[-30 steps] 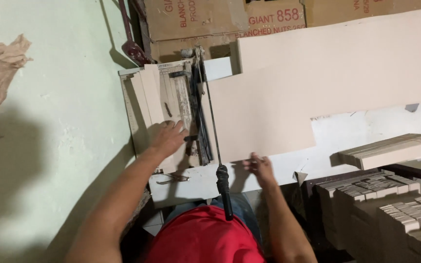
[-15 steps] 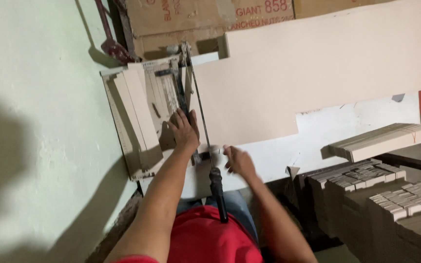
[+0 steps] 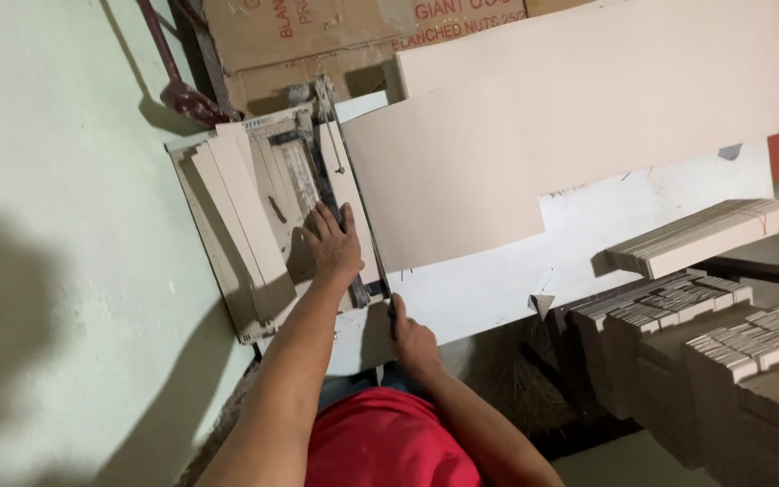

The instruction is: The person uses a manual guillotine-style cutter to slice a large sheet of cardboard into smaller rectangular pieces. They repeatedly position the cardboard against the machine's guide, pull down the lever to cut, and then remove the cut pieces.

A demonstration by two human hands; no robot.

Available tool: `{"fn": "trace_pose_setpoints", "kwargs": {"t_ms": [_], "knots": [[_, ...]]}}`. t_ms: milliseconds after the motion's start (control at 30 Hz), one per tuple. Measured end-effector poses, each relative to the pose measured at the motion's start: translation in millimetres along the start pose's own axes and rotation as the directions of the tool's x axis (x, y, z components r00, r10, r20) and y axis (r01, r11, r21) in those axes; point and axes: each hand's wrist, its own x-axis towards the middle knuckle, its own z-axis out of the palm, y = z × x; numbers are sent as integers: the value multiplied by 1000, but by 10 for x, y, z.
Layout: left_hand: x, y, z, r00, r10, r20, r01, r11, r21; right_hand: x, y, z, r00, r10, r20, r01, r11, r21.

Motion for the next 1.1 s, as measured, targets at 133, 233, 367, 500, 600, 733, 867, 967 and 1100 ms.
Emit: {"fn": "trace_pose_setpoints", "kwargs": {"t_ms": [133, 233, 367, 500, 600, 733, 867, 967, 1100], "knots": [[-399, 23, -395, 998, 60, -32, -57, 994, 88, -507, -448, -1497, 985, 11, 173, -99, 858, 505], [-490, 40, -395, 965, 260, -28, -243, 930, 275, -743, -462, -2195, 971, -23, 240, -147, 732, 665], [17, -221, 510, 872, 489, 1, -489, 872, 3, -66, 61, -1495, 920, 87, 381, -389, 309, 868], [-412, -658, 383, 405, 820, -403, -684, 565, 462, 591, 840, -627, 913, 292, 284, -321, 90, 943], [-688, -996, 113, 709, 675, -203, -545, 708, 450, 663, 842, -878, 837, 479, 265, -224, -142, 964], [-779, -1293, -127, 822, 558, -118, -439, 751, 493, 709, 1036, -813, 860, 426, 283, -128, -357, 925], [-1026, -981, -438, 784, 544, -299, -382, 802, 459, 631, 1148, -644, 887, 416, 202, -78, -296, 952], [-827, -734, -488, 886, 423, -188, -359, 884, 298, 703, 903, -489, 909, 352, 223, -189, -128, 974], [-621, -314, -578, 962, 236, -138, -230, 972, 58, 767, 851, -564, 910, 362, 200, -188, -69, 980]]}}
